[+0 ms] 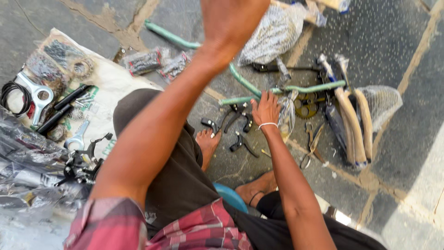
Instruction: The person sits on the floor and uses a screwdriver to tighten screws on black bicycle brake levers. They then pick up a green bicycle handlebar and remove the green protective wrapping from the ends to expose the metal tubing.
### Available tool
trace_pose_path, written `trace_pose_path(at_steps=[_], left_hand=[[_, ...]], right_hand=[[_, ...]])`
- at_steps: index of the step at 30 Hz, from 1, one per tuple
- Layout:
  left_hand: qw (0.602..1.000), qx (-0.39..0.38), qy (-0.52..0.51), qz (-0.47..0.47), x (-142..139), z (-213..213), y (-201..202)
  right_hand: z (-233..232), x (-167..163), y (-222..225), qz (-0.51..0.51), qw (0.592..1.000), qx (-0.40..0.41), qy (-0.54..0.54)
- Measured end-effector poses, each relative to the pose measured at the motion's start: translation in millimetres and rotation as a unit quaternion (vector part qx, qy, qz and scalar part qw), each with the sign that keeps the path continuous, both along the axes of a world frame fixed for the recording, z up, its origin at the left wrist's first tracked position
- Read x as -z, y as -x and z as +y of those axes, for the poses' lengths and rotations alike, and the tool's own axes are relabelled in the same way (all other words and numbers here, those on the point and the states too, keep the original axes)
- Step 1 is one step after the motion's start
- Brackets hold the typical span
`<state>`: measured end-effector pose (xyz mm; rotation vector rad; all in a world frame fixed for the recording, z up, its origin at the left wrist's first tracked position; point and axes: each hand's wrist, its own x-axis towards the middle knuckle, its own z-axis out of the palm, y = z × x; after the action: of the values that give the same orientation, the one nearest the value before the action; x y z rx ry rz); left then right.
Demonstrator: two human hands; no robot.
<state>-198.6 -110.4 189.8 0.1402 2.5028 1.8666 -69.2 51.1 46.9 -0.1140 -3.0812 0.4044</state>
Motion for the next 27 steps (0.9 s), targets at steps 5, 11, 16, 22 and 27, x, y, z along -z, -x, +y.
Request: trace_pose_path(at_steps=[5,11,16,22,27], left_hand=[[0.997,0.040,0.017,-0.060,25,25,20],[0.995,0.033,0.002,-0.098,22,27,29],[0.992,0.021,-0.042,-0.118,31,27,34],[0.944,-0.144,-0.294,-0.042,25,11,42],[0.952,-0.163,-0.235,0.108,14,11,36]], right_hand=[[-5,0,23,-0.175,0.983,0.050,0.026],[-1,-4,26,-0.189,0.982,0.016,0.018],[-2,-7,25,-0.160,0.982,0.061,0.078],[53,-44,7,-0.087,0.901,0.084,0.417],[142,-147,-47,-0.212,0.782,0.178,0.558]])
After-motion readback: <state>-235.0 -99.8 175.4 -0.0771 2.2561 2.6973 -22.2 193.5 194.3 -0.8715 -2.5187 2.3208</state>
